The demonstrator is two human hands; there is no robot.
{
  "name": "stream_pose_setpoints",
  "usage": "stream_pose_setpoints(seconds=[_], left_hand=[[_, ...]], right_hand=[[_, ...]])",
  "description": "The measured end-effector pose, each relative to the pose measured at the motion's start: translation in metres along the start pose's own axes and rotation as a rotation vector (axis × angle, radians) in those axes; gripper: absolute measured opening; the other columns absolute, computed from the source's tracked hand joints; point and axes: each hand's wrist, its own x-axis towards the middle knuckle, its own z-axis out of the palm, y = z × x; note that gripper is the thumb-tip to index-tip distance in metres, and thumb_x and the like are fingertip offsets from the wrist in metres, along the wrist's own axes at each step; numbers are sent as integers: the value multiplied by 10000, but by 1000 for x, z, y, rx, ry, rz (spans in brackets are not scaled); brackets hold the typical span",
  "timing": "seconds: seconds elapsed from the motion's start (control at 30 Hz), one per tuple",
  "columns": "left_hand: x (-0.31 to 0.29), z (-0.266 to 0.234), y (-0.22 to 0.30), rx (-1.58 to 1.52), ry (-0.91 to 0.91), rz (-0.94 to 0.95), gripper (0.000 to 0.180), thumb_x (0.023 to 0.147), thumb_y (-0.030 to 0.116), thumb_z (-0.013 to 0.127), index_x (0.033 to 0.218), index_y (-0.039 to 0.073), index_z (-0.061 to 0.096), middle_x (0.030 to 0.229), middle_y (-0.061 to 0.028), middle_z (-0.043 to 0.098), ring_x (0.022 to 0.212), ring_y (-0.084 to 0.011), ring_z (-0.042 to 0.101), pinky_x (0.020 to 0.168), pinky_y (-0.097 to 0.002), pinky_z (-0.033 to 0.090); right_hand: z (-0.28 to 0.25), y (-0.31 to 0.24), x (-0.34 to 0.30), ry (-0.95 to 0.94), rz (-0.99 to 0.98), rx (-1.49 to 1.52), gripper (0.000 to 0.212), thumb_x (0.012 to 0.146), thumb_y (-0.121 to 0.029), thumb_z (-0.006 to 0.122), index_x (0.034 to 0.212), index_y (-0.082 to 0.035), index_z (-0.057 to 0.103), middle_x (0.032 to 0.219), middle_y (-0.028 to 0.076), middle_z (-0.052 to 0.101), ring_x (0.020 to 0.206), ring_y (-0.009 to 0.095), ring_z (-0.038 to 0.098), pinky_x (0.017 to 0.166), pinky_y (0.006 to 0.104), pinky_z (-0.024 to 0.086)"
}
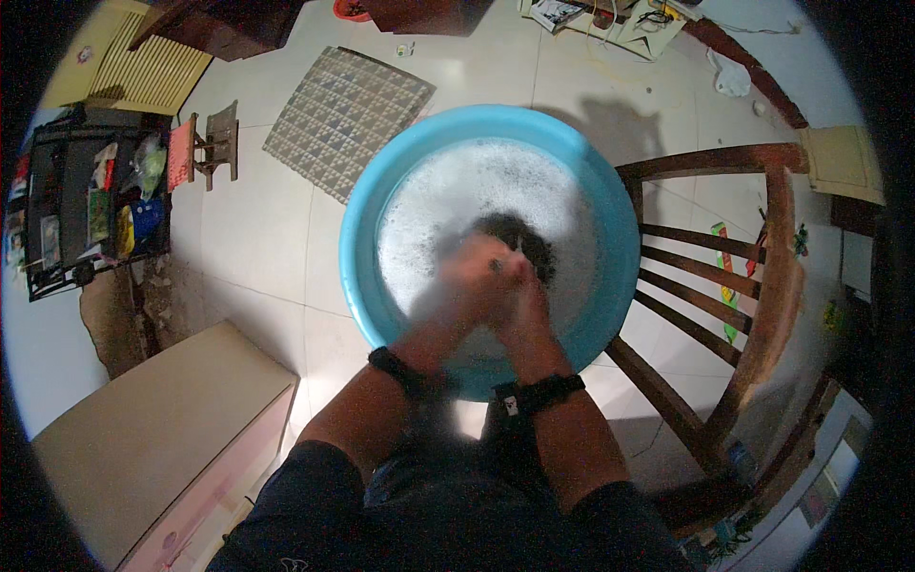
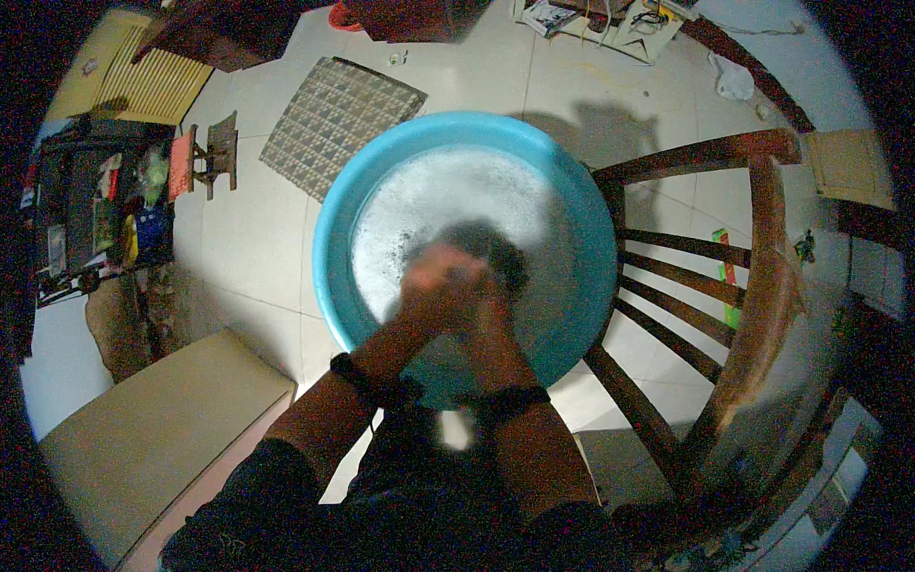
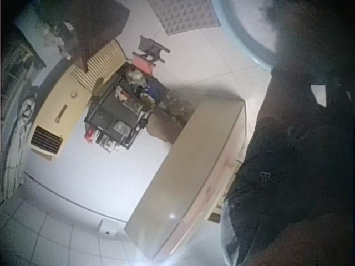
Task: The person wipes a white closet door and the exterior of a floor-standing air conditioning unit with a cloth, periodically rinsing and wringing the cloth in a basin of soapy water.
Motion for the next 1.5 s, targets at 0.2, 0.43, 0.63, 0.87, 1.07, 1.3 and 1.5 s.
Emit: stream_pose_setpoints(seconds=[0.2, 0.43, 0.63, 0.87, 1.07, 1.3, 1.5], left_hand=[[13, -28, -2, 150, -177, -381, 394, 907, 402, 607, 1062, 42, 631, 1035, -169, 643, 980, -305, 616, 822, -408, 494], [-13, 10, -84, 884, -376, 223, 359, 874, 272, 592, 1143, 35, 606, 1142, -205, 580, 1070, -355, 571, 915, -437, 465], [-13, 3, -2, -37, -508, -67, 220, 813, 183, 609, 980, 44, 645, 1021, -170, 625, 987, -331, 610, 910, -419, 477], [-12, -18, 59, -92, -428, 73, 191, 807, 217, 685, 871, 42, 642, 946, -171, 620, 912, -334, 624, 800, -432, 503], [5, -6, 33, 154, -221, -113, 287, 844, 323, 672, 952, 60, 633, 948, -152, 627, 841, -312, 636, 759, -423, 506], [9, -36, -7, 104, -109, -428, 278, 879, 332, 646, 1003, 84, 651, 1014, -138, 628, 943, -320, 614, 821, -385, 495], [1, -29, -28, 61, -43, -258, 356, 856, 190, 681, 1167, 58, 567, 1038, -166, 619, 1014, -295, 592, 907, -356, 482]], right_hand=[[-16, -95, -28, 173, 92, 534, 499, 1007, -420, 393, 1220, 12, 525, 1148, 169, 581, 1080, 280, 554, 963, 414, 431], [-43, -1, 14, 120, -276, -735, 527, 948, -324, 560, 1411, -114, 421, 1373, 184, 436, 1234, 351, 458, 1043, 429, 368], [-32, -23, -3, -28, 316, 817, 580, 937, -398, 567, 1368, -25, 460, 1268, 179, 549, 1188, 338, 513, 1009, 442, 406], [-22, -29, -6, -54, 297, 898, 481, 950, -395, 531, 1281, -46, 510, 1228, 151, 575, 1137, 323, 540, 983, 436, 428], [-2, -31, -4, 4, 381, 1082, 404, 964, -393, 495, 1193, -67, 560, 1189, 123, 602, 1085, 308, 566, 957, 429, 450], [-20, -54, -21, 54, -13, 642, 366, 961, -263, 498, 1249, -37, 519, 1200, 114, 598, 1140, 290, 558, 954, 428, 451], [-51, -50, -16, 168, -29, 180, 450, 930, -45, 506, 1373, -60, 424, 1335, 130, 486, 1233, 292, 497, 964, 418, 462]])
